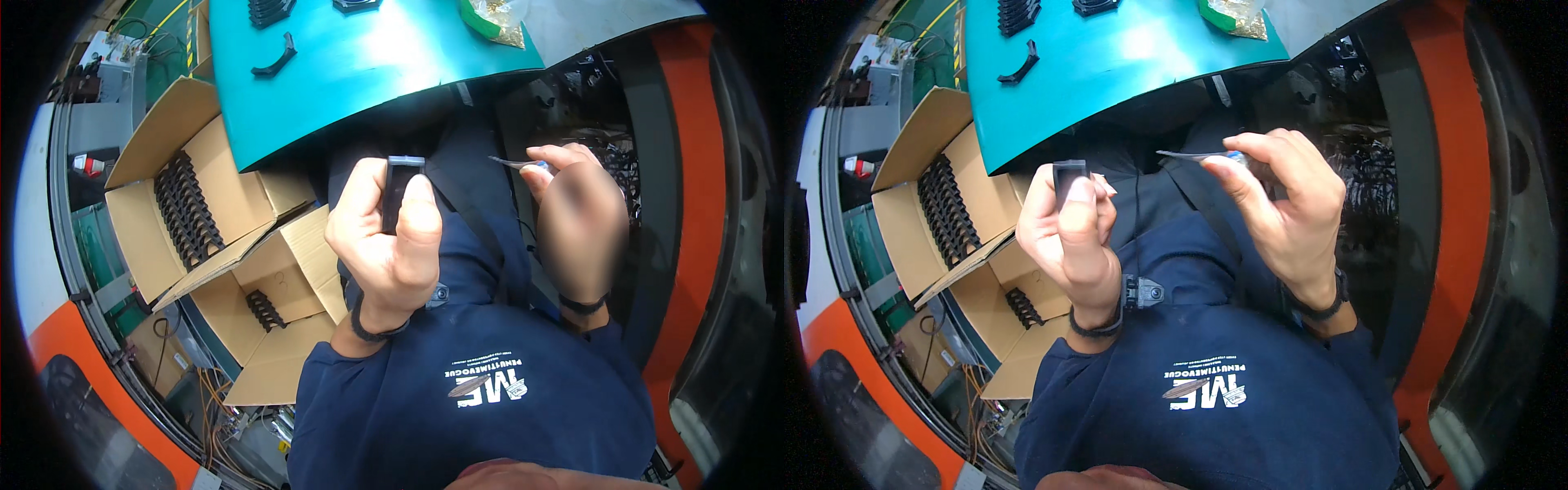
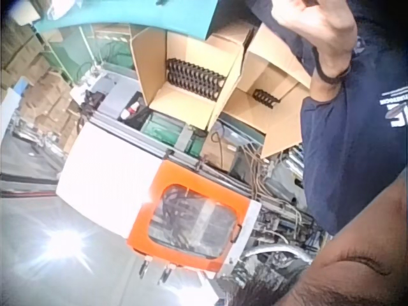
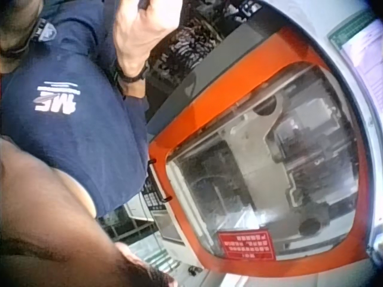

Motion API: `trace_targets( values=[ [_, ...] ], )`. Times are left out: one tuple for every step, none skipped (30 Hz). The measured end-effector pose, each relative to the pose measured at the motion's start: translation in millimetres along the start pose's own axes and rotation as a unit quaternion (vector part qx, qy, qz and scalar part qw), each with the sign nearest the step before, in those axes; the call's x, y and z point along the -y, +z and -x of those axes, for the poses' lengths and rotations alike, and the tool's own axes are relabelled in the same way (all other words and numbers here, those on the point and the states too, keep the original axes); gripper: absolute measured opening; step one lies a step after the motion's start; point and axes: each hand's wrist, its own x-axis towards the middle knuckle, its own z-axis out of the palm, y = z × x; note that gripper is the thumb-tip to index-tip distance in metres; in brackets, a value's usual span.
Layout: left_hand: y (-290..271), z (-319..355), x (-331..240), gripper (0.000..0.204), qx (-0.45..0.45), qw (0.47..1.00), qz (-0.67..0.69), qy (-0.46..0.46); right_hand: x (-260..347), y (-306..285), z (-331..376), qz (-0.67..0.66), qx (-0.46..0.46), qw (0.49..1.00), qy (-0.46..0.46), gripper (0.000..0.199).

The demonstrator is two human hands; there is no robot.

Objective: Deburring and inspecting plastic parts produced by an injection molding machine.

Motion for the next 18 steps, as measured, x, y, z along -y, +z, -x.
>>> trace_targets(
  values=[
    [0.1, 0.7, -0.6, 0.015, -0.001, 1.0, -0.003, -0.003, 3.0, 0.9, -1.8, -0.004, 0.002, 1.0, -0.013, 0.021],
    [0.2, 1.4, -0.8, 0.015, -0.003, 1.0, -0.007, 0.002, 5.7, 1.9, -3.4, -0.009, 0.004, 1.0, -0.026, 0.022],
    [0.3, 2.1, -0.9, 0.015, -0.005, 1.0, -0.011, 0.006, 8.1, 3.1, -4.8, -0.013, 0.007, 0.999, -0.039, 0.022],
    [0.4, 2.9, -0.8, 0.015, -0.007, 1.0, -0.015, 0.011, 9.3, 5.0, -6.9, -0.009, 0.004, 0.998, -0.068, 0.025],
    [0.7, 3.7, -2.7, 0.015, -0.005, 1.0, -0.02, 0.009, 11.4, 5.5, -8.1, 0.003, 0.01, 0.996, -0.087, 0.025],
    [1.5, 4.2, -6.3, 0.015, -0.003, 1.0, -0.026, 0.007, 13.5, 5.5, -9.6, 0.015, 0.016, 0.994, -0.106, 0.024],
    [2.1, 4.1, -8.8, 0.015, 0.0, 1.0, -0.031, 0.004, 16.0, 5.4, -11.1, 0.028, 0.022, 0.992, -0.124, 0.024],
    [3.0, 3.7, -9.3, 0.016, -0.002, 0.999, -0.045, 0.018, 18.8, 5.7, -11.8, 0.035, 0.023, 0.99, -0.131, 0.028],
    [4.3, 3.2, -9.4, 0.017, -0.003, 0.998, -0.059, 0.031, 18.9, 7.4, -12.4, 0.038, 0.015, 0.989, -0.143, 0.029],
    [5.2, 3.4, -9.2, 0.019, -0.006, 0.996, -0.073, 0.045, 17.7, 9.8, -13.1, 0.04, 0.007, 0.987, -0.156, 0.029],
    [5.8, 3.7, -8.9, 0.021, -0.007, 0.996, -0.08, 0.046, 16.8, 11.4, -13.4, 0.042, -0.001, 0.985, -0.168, 0.03],
    [6.3, 4.1, -8.5, 0.023, -0.008, 0.995, -0.086, 0.048, 16.6, 12.1, -13.2, 0.044, -0.001, 0.984, -0.171, 0.03],
    [6.4, 4.4, -8.5, 0.025, -0.01, 0.994, -0.093, 0.049, 16.8, 12.4, -13.2, 0.046, 0.0, 0.984, -0.174, 0.03],
    [6.2, 4.4, -8.1, 0.025, -0.011, 0.993, -0.099, 0.055, 17.0, 12.7, -13.3, 0.047, 0.001, 0.983, -0.176, 0.03],
    [5.8, 4.2, -7.3, 0.025, -0.012, 0.992, -0.106, 0.062, 16.8, 13.4, -13.7, 0.048, -0.001, 0.983, -0.179, 0.03],
    [5.5, 4.2, -6.3, 0.026, -0.013, 0.991, -0.111, 0.068, 16.2, 14.3, -14.2, 0.048, -0.003, 0.982, -0.182, 0.029],
    [5.7, 4.3, -5.9, 0.026, -0.014, 0.991, -0.111, 0.068, 15.9, 14.8, -14.3, 0.049, -0.004, 0.982, -0.185, 0.029],
    [5.9, 4.5, -5.6, 0.025, -0.016, 0.991, -0.111, 0.067, 16.0, 14.9, -14.2, 0.051, -0.004, 0.982, -0.184, 0.029]
  ],
)
